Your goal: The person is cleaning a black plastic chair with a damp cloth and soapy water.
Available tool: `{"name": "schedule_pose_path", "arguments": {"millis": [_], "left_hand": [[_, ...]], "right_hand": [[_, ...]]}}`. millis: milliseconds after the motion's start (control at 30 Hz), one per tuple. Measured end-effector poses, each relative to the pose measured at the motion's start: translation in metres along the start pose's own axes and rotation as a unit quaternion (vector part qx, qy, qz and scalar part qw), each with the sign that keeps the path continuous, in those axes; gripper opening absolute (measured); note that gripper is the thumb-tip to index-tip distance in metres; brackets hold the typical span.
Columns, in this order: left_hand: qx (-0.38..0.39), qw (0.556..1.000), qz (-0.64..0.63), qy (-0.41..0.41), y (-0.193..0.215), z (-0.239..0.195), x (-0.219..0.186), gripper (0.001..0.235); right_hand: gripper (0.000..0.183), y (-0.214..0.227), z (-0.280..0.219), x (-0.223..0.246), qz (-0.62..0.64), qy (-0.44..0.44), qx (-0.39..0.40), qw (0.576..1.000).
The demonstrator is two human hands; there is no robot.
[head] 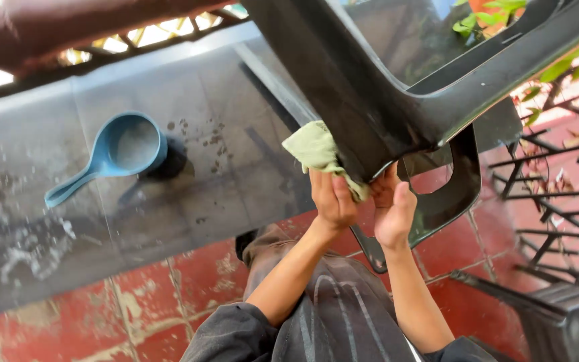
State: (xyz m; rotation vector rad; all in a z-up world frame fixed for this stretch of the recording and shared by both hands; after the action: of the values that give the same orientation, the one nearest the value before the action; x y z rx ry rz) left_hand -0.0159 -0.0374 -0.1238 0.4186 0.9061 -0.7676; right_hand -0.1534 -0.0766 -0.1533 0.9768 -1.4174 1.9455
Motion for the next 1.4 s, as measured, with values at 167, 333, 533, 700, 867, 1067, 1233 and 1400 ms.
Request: {"name": "schedule_pose_path", "arguments": {"millis": [167, 333, 533, 700, 867, 1067, 1233, 1400], "left_hand": [[-0.147, 0.969, -0.084, 0.177, -0.001, -0.041, 0.080, 0.043], [-0.194, 0.945, -0.002, 0.263, 0.004, -0.049, 0.068, 0.038], [-0.157, 0.987, 0.030, 0.023, -0.007, 0.008, -0.051, 0.043], [-0.155, 0.973, -0.045, 0.165, -0.002, -0.027, 0.068, 0.050], [-0.120, 0.922, -0.067, 0.361, -0.004, -0.075, 0.158, 0.050], [-0.086, 0.923, -0.018, 0.376, 0.002, -0.082, 0.128, 0.043], [-0.072, 0.934, 0.195, 0.290, 0.029, -0.108, 0.132, 0.034], [-0.103, 0.963, 0.232, 0.090, 0.023, -0.086, 0.075, 0.036]], "right_hand": [[0.069, 0.017, 0.003, -0.006, -0.098, 0.021, 0.089, 0.991], [0.077, -0.004, 0.013, 0.008, -0.099, -0.019, 0.151, 0.983], [0.087, 0.056, 0.016, -0.030, -0.049, -0.103, 0.144, 0.983], [0.085, 0.002, 0.017, -0.001, -0.150, -0.026, 0.256, 0.955], [0.087, 0.007, 0.022, -0.014, -0.150, -0.033, 0.253, 0.955], [0.087, -0.013, 0.039, -0.018, -0.160, -0.005, 0.226, 0.961], [0.083, -0.034, 0.059, -0.037, -0.168, 0.004, 0.241, 0.956], [0.074, -0.058, 0.061, -0.035, -0.185, -0.046, 0.335, 0.923]]}}
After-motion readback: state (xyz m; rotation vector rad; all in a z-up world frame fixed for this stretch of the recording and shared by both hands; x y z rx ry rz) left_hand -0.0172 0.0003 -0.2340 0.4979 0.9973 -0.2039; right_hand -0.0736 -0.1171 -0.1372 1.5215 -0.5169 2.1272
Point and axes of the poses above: each hand's wrist, its own z-axis towards the middle knuckle, its own y-axis out of the back of the hand, x = y × z, the point moved 8 cm from there along z, towards the middle knuckle, and after that the axes turned 3 degrees about y, right-handed, at the moved point
